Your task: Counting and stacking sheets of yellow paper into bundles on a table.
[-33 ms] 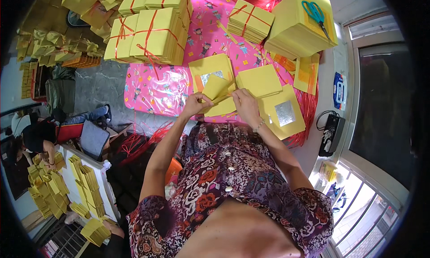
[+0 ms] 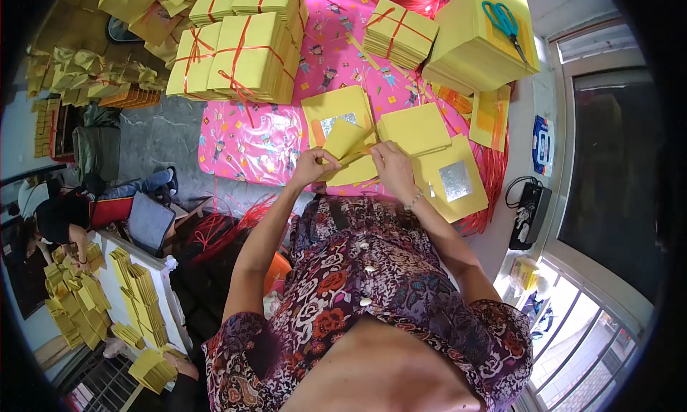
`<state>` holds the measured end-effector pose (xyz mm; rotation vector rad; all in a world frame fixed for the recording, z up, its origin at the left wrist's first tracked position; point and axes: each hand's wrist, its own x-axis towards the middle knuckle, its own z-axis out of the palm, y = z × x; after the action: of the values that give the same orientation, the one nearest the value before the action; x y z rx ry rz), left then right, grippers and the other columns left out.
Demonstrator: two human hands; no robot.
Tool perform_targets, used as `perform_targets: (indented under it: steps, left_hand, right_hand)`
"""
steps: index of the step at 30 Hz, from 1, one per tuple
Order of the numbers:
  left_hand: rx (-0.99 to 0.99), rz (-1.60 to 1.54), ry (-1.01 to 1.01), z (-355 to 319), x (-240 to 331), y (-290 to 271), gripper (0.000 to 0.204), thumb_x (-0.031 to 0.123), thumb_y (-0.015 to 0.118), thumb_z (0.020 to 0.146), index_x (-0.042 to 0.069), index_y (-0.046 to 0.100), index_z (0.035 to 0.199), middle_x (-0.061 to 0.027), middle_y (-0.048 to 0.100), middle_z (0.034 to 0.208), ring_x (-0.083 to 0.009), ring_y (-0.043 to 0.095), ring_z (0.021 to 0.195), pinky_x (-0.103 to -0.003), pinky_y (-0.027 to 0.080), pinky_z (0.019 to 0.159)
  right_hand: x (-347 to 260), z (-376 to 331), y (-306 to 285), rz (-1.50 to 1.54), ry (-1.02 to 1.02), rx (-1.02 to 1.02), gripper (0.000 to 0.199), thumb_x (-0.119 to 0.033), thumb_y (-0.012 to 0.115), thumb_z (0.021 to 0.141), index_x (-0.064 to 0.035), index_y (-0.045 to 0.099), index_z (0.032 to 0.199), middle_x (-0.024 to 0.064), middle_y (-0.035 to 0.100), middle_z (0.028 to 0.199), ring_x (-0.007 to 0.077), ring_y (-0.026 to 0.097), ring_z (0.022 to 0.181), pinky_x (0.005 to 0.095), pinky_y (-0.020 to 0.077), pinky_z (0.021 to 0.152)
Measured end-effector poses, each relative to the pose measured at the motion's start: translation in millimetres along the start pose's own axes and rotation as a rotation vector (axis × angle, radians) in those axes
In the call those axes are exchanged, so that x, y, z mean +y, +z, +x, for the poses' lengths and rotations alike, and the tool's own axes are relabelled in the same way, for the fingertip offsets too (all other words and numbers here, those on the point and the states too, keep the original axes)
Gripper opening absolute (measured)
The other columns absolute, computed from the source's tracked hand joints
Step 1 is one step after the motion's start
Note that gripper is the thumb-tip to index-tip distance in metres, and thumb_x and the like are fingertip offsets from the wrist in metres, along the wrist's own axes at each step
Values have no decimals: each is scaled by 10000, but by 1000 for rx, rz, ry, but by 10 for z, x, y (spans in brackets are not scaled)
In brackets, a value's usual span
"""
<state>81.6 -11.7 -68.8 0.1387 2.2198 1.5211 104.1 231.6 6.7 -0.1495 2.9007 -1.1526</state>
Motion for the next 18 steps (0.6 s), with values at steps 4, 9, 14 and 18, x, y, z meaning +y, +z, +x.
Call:
perform_targets:
  steps: [4, 9, 14, 18]
  left_hand:
    - [1, 14, 22, 3, -15, 4, 132, 180, 820, 721, 97, 733, 774, 54, 521, 675, -35, 374, 562, -228, 301, 499]
    - [13, 52, 12, -16, 27, 16, 144, 209, 827, 694, 113, 744, 762, 23, 545, 666, -55, 406, 550, -246, 331, 500]
    - [-48, 47, 152, -73, 172, 39, 253, 239, 814, 711, 93, 719, 896, -66, 585, 870, -168, 554, 765, -291, 447, 683]
    - [-75, 283, 304, -182, 331, 62, 448, 285, 783, 736, 104, 641, 1121, -162, 543, 1111, -325, 549, 1048, -380, 457, 895]
  right_hand:
    - [71, 75, 12, -20, -16, -29, 142, -163, 586, 882, -35, 629, 925, 144, 626, 887, 329, 621, 825, 406, 492, 708]
    - [87, 205, -38, 41, 144, -155, 116, -161, 591, 867, -49, 615, 883, 119, 617, 831, 337, 618, 777, 422, 491, 679]
    - [130, 322, -88, -117, -69, -210, 99, -165, 637, 825, -79, 643, 875, 94, 613, 802, 311, 624, 753, 404, 492, 658]
    - [166, 394, -96, -140, -204, -194, 103, -176, 653, 812, -98, 659, 879, 82, 594, 795, 300, 619, 748, 395, 494, 657]
